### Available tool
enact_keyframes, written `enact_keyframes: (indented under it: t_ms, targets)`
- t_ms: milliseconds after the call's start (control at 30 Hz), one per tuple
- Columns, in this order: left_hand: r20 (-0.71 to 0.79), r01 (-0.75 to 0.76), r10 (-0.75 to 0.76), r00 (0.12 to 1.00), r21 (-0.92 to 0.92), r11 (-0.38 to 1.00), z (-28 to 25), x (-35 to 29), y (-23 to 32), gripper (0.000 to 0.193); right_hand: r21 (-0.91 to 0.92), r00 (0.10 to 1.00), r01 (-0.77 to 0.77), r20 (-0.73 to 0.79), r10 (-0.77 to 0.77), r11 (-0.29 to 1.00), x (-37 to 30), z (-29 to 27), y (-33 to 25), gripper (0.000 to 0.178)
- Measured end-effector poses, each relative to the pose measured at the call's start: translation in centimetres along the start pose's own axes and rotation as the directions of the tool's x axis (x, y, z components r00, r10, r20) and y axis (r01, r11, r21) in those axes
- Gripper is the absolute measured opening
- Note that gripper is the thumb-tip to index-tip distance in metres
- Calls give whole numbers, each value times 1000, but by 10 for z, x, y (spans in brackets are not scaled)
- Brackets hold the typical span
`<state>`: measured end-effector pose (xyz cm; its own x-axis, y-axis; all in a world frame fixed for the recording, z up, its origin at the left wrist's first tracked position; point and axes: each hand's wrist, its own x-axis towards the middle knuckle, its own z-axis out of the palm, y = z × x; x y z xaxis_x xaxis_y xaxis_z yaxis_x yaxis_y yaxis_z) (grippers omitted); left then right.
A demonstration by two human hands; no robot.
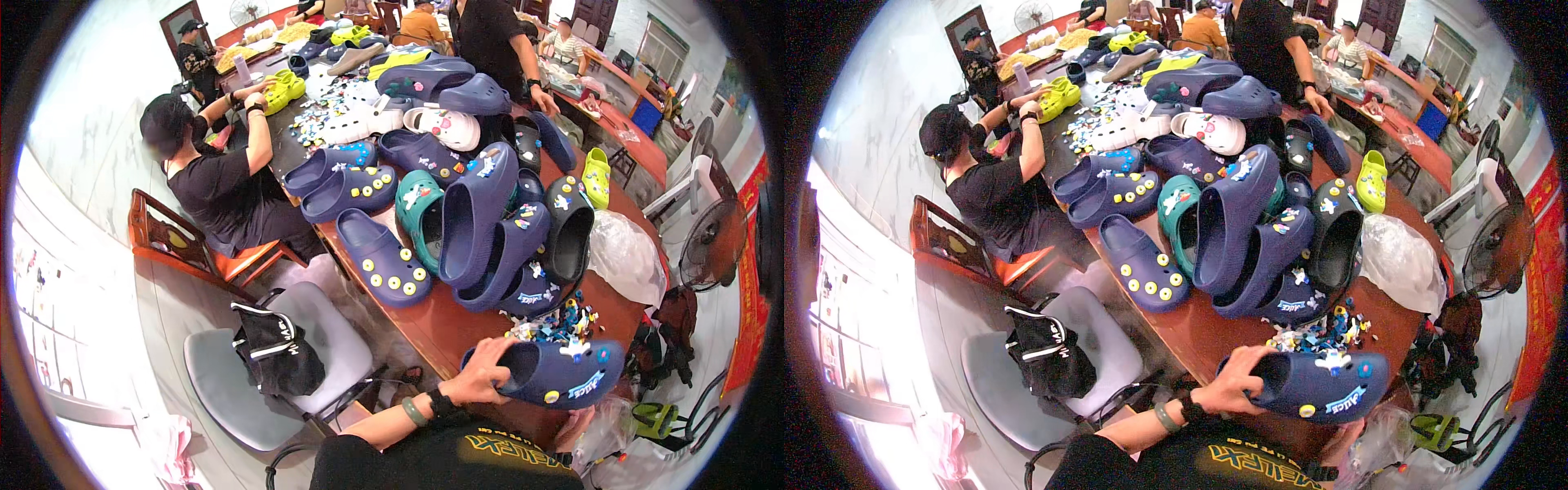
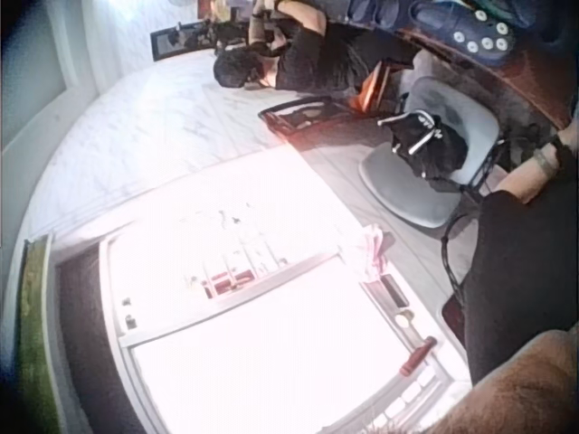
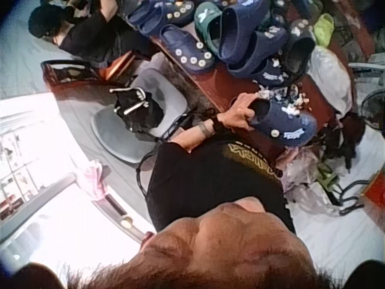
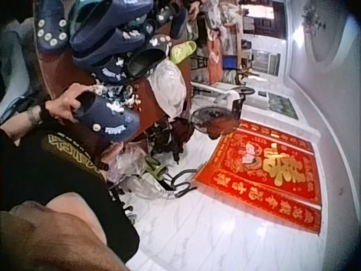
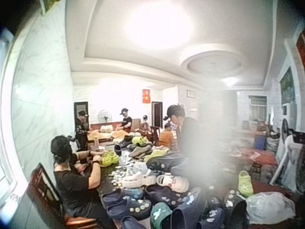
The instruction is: Applying decorative charms to the holes of foam clogs.
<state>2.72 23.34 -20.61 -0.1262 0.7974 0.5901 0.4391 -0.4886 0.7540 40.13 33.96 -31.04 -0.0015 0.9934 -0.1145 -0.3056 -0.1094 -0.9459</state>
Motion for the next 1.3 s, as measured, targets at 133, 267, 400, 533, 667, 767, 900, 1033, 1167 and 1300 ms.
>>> enact_keyframes:
  t_ms: [133,267,400,533,667,767,900,1033,1167,1300]
  targets:
    - [-319,32,-39,947,-27,999,-57,13,14,37,-122,994,103,53,-98,987,-6,23,-6,33]
    - [-584,453,-460,669,-171,875,-124,37,35,65,-307,988,155,52,-147,939,-13,26,-9,29]
    - [-909,427,-156,386,27,904,-208,50,-33,46,-367,981,191,97,-167,910,-18,45,-9,26]
    - [-901,765,-48,431,337,549,-269,71,-80,41,-410,982,191,72,-177,892,-21,44,-6,26]
    - [-794,812,-192,577,529,247,-270,88,-115,55,-370,982,189,54,-182,909,-20,42,-2,25]
    - [-496,462,1,868,810,362,-244,113,-107,65,-378,979,202,48,-199,903,-23,43,-5,24]
    - [-423,576,-413,807,720,388,-223,125,-134,63,-411,976,215,67,-206,886,-25,51,-8,21]
    - [-423,579,-445,790,753,313,-223,130,-173,36,-465,984,175,65,-164,868,-27,58,-11,12]
    - [-413,513,-316,854,768,383,-227,153,-158,30,-450,980,197,60,-191,871,-26,50,-6,14]
    - [-393,429,-174,903,804,413,-242,193,-123,36,-512,978,209,95,-188,833,-25,57,-14,9]
